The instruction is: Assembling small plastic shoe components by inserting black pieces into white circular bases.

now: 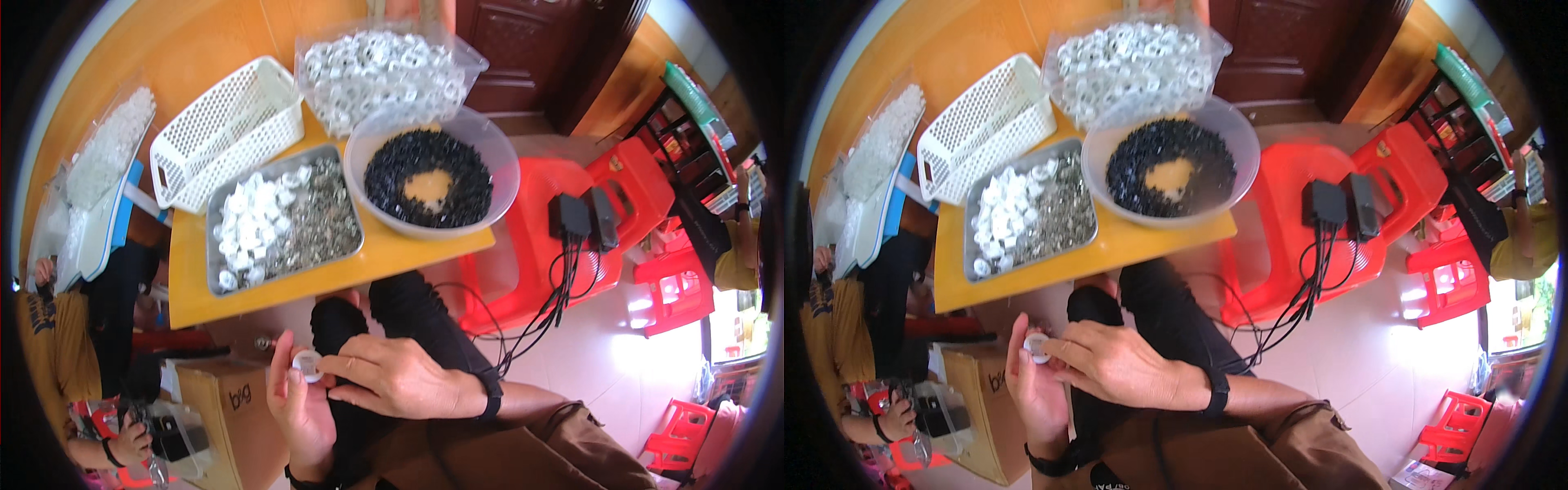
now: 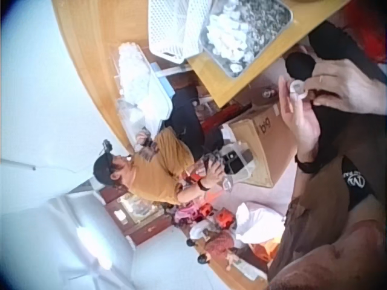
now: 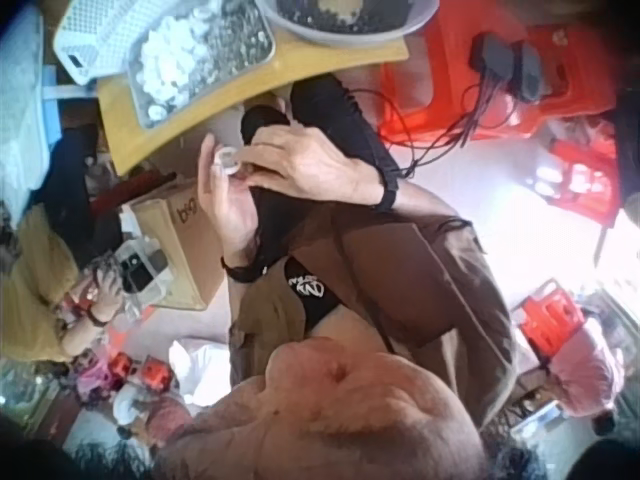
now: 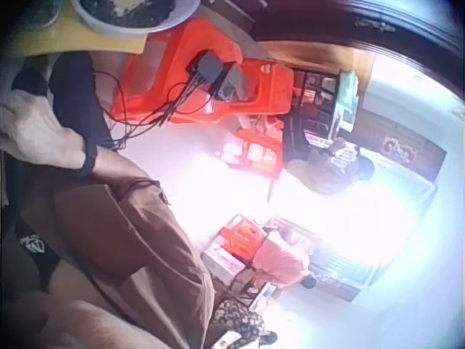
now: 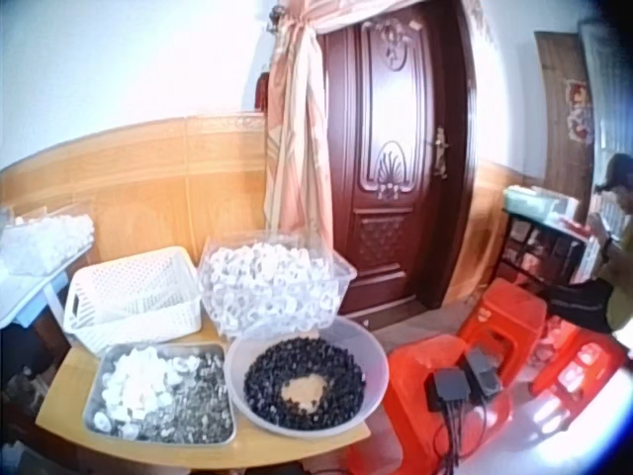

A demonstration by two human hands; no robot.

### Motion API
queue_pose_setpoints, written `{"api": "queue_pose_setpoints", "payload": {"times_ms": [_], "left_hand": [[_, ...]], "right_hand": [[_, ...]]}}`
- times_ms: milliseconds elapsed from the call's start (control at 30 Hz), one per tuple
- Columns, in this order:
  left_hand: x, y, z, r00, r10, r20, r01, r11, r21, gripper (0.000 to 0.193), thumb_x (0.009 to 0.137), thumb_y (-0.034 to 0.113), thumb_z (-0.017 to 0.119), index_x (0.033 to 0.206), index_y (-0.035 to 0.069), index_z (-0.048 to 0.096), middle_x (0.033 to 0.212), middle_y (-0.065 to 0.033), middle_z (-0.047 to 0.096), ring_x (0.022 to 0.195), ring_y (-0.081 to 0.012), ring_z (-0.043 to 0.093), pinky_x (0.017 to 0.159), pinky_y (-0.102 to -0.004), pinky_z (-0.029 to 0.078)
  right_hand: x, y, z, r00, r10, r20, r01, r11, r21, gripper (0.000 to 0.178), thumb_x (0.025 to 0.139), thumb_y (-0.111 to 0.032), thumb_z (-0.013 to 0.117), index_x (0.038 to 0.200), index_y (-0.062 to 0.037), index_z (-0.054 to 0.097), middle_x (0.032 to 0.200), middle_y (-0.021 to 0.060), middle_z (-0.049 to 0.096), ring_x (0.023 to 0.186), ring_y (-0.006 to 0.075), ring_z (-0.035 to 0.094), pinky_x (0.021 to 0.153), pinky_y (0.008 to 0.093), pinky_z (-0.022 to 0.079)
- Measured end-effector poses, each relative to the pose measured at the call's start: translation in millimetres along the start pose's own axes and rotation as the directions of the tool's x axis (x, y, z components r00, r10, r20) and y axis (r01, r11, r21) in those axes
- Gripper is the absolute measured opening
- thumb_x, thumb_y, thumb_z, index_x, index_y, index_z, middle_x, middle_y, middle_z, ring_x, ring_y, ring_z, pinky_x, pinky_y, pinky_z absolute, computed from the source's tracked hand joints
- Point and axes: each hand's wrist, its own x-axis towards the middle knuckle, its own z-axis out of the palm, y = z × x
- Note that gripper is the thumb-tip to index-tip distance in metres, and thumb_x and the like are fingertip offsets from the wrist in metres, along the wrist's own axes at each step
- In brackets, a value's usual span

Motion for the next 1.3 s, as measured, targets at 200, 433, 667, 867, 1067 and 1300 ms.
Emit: {"api": "queue_pose_setpoints", "payload": {"times_ms": [200,433,667,867,1067,1300], "left_hand": [[5,-1,-21,0.998,-0.061,-0.02,0.06,0.996,-0.07,0.047,0.097,0.026,0.046,0.135,0.0,0.042,0.111,-0.0047,0.057,0.092,-0.0104,0.054,0.066,-0.0219,0.042],[12,7,-24,0.973,-0.16,-0.169,0.141,0.983,-0.118,0.042,0.099,0.031,0.045,0.132,0.005,0.046,0.102,0.0017,0.055,0.073,-0.0054,0.047,0.056,-0.0199,0.034],[6,7,-35,0.977,-0.168,-0.131,0.15,0.979,-0.138,0.045,0.1,0.034,0.042,0.133,0.004,0.044,0.098,0.0002,0.053,0.072,-0.007,0.048,0.056,-0.0205,0.036],[7,7,-27,0.992,-0.118,0.034,0.121,0.983,-0.137,0.049,0.097,0.031,0.05,0.135,0.001,0.044,0.108,-0.0029,0.055,0.079,-0.0125,0.054,0.064,-0.0242,0.045],[1,11,-23,0.993,-0.076,0.089,0.085,0.992,-0.097,0.053,0.09,0.025,0.062,0.133,0.0,0.046,0.111,-0.0044,0.056,0.089,-0.018,0.058,0.069,-0.0274,0.051],[-2,8,-23,0.984,-0.067,0.166,0.087,0.989,-0.118,0.058,0.08,0.017,0.073,0.131,0.002,0.05,0.112,-0.0052,0.057,0.096,-0.0226,0.059,0.072,-0.0301,0.053]], "right_hand": [[23,19,-50,0.99,0.08,-0.115,-0.102,0.973,-0.205,0.036,0.069,-0.011,0.075,0.103,-0.0058,0.064,0.086,0.0089,0.062,0.08,0.0268,0.062,0.069,0.0368,0.052],[78,105,-121,0.956,0.292,-0.007,-0.227,0.726,-0.649,0.026,0.074,-0.01,0.065,0.1,-0.0058,0.064,0.091,0.014,0.063,0.091,0.0322,0.062,0.076,0.0401,0.05],[89,157,-96,0.864,0.352,0.359,-0.054,0.775,-0.63,0.03,0.076,-0.008,0.058,0.106,-0.0059,0.063,0.097,0.0168,0.063,0.093,0.036,0.061,0.081,0.0432,0.049],[80,170,-112,0.909,0.251,0.332,0.018,0.773,-0.634,0.011,0.073,-0.007,0.055,0.077,-0.0058,0.065,0.076,0.0159,0.064,0.076,0.0371,0.061,0.067,0.0444,0.048],[85,150,-119,0.9,0.368,0.232,-0.13,0.737,-0.663,0.014,0.076,-0.014,0.057,0.082,-0.0087,0.069,0.077,0.0149,0.066,0.075,0.033,0.065,0.07,0.0422,0.051],[76,138,-132,0.929,0.348,0.13,-0.241,0.831,-0.501,0.018,0.064,0.0,0.069,0.081,-0.0038,0.068,0.072,0.0092,0.064,0.065,0.0209,0.063,0.063,0.0308,0.05]]}}
